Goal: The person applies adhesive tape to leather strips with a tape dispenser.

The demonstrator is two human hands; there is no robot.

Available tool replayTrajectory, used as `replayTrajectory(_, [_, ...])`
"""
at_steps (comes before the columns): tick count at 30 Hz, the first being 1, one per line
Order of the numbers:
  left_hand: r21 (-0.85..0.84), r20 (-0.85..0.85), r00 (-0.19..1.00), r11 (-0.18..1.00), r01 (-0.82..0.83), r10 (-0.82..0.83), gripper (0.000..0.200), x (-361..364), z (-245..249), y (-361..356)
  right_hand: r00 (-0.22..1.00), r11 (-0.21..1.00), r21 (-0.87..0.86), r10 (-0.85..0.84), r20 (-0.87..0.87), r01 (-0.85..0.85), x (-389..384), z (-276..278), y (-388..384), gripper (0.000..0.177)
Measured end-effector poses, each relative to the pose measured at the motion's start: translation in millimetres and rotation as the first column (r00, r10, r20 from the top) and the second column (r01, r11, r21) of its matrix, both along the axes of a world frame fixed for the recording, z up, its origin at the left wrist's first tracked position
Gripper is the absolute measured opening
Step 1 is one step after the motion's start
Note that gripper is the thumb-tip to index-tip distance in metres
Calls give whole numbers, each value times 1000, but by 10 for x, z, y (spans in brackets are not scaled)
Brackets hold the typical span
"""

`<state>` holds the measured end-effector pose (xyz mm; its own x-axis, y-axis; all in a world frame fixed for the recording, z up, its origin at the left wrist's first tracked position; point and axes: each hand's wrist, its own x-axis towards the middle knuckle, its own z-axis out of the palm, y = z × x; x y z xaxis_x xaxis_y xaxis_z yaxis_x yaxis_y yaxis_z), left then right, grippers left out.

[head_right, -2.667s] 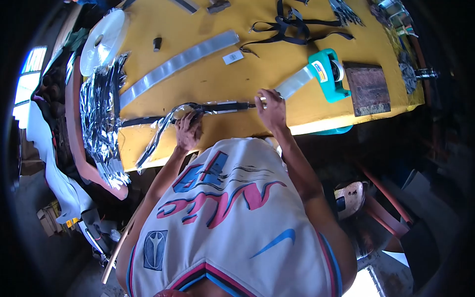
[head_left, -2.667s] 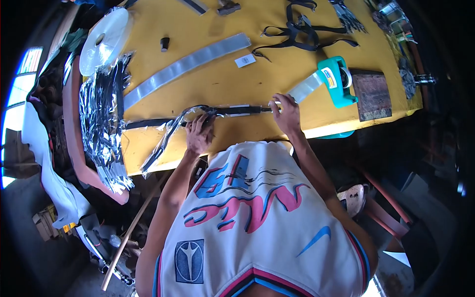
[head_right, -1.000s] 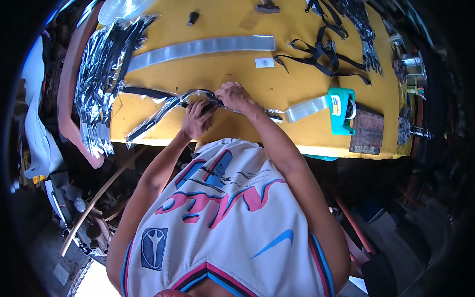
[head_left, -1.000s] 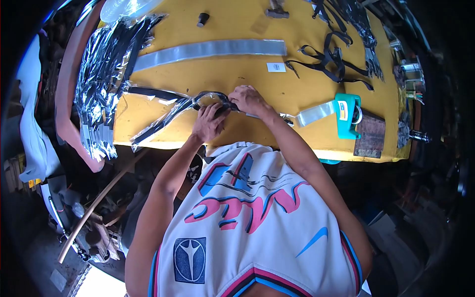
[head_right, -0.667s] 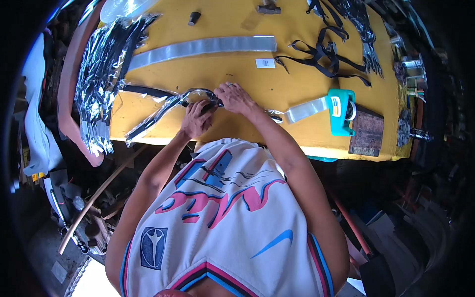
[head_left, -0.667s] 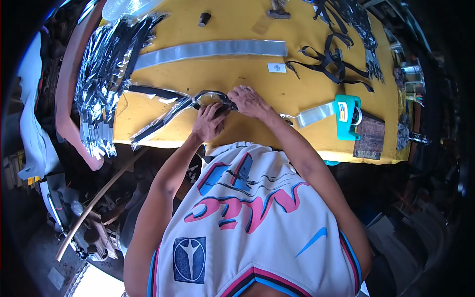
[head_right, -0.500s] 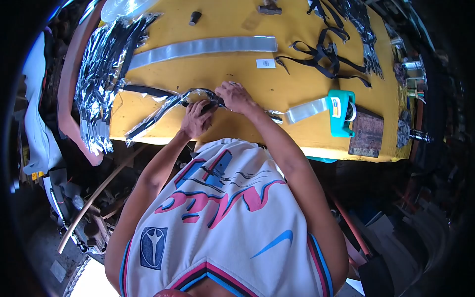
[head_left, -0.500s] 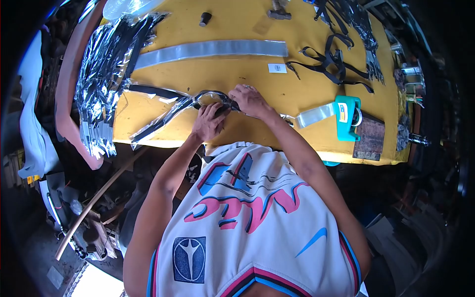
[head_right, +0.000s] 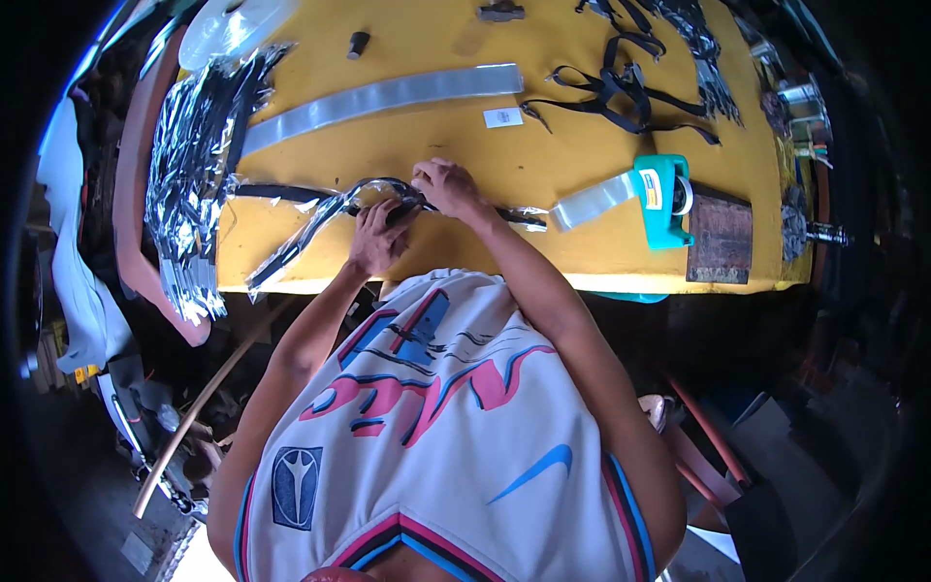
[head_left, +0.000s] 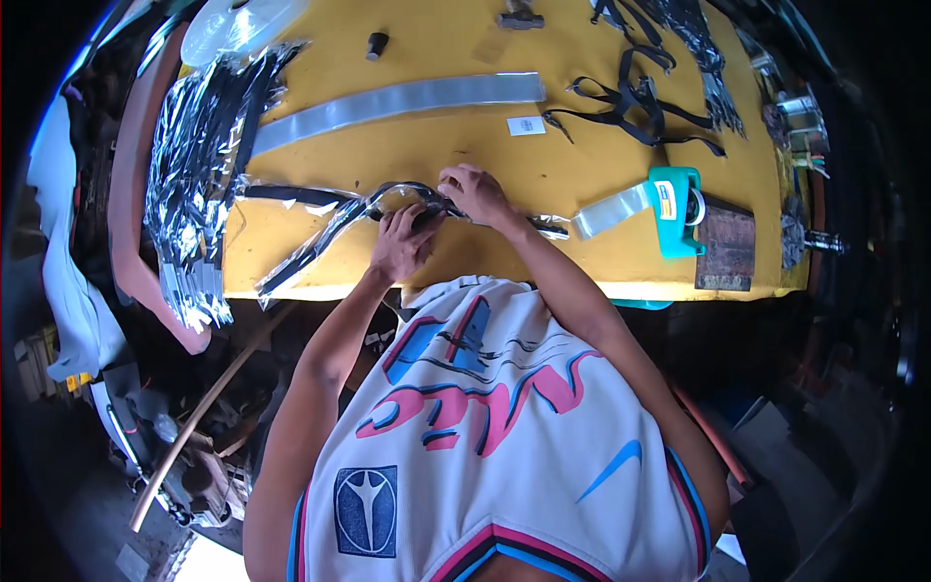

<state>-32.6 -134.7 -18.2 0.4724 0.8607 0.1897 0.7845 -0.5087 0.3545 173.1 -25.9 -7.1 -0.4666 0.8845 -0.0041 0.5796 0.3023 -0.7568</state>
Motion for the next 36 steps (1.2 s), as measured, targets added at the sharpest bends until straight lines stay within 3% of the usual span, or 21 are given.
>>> replayTrajectory(1, [-11, -2, 1000, 1000, -9, 9, 66, 6, 25, -4, 1000, 1000, 0, -14, 0, 14, 62, 48, -19, 21])
replayTrajectory(3, [-26, -1, 1000, 1000, -11, 11, 67, 19, 41, -4, 960, 981, 8, -188, -208, 193, 274, 186, -73, 22])
replayTrajectory(6, [-19, 15, 1000, 1000, -19, 19, 67, 16, 15, -6, 850, 922, -10, -362, -383, 388, 936, 515, -178, 24])
replayTrajectory(8, [-3, 44, 998, 999, -34, 34, 65, 11, -18, -9, 729, 790, -116, -603, -322, 602, 1605, 743, -260, 25])
replayTrajectory(10, [-2, 33, 999, 1000, -30, 30, 64, 4, -47, -6, 700, 717, 72, -645, -307, 693, 2433, 903, -358, 21])
replayTrajectory(11, [5, 34, 999, 999, -34, 34, 63, 2, -69, -3, 618, 594, 172, -748, -242, 786, 2696, 1096, -461, 18])
replayTrajectory(13, [11, 32, 999, 999, -30, 30, 62, 2, -76, 7, 529, 502, 167, -799, -285, 849, 3392, 1129, -627, 19])
replayTrajectory(15, [12, 26, 999, 999, -33, 33, 57, 6, -59, 0, 463, 443, 228, -885, -43, 867, 3907, 1187, -800, 26])
replayTrajectory(19, [57, 17, 999, 998, -38, 38, 43, 17, -84, 5, 442, 467, 204, -883, 155, 861, 4333, 1174, -1007, 34])
replayTrajectory(22, [83, 7, 999, 996, -45, 45, 44, 29, -102, 3, 513, 534, 116, -842, 166, 838, 4472, 1110, -1024, 33])
replayTrajectory(26, [152, -13, 1000, 988, 26, -25, 60, -15, -170, 32, 569, 575, 31, -815, 109, 818, 4811, 738, -1019, 30])
replayTrajectory(27, [-11, 67, 998, 1000, 22, -21, 56, -135, -414, 22, 641, 642, 63, -766, 35, 764, 4909, 635, -1025, 30])
replayTrajectory(28, [74, 38, 999, 997, 34, -37, 54, -86, -309, 32, 588, 603, 49, -791, 171, 796, 4571, 1021, -1000, 32])
replayTrajectory(29, [139, 15, 1000, 990, 17, -19, 53, -53, -264, 40, 584, 592, 27, -800, 135, 805, 4569, 1015, -983, 32])
replayTrajectory(31, [123, -53, 999, 992, 3, 3, 56, -50, -240, 4, 610, 616, 22, -784, 117, 788, 4534, 1127, -928, 30])
replayTrajectory(32, [102, -67, 998, 995, 2, 5, 57, -57, -244, -2, 609, 606, -60, -791, 52, 793, 4595, 1043, -884, 31])
replayTrajectory(35, [105, -71, 997, 994, -10, 17, 55, -49, -251, 4, 646, 636, -141, -762, 42, 759, 4613, 1097, -785, 31])
replayTrajectory(36, [111, -62, 998, 994, -10, 17, 54, -44, -255, 5, 659, 645, -136, -744, 113, 752, 4598, 1128, -772, 30])
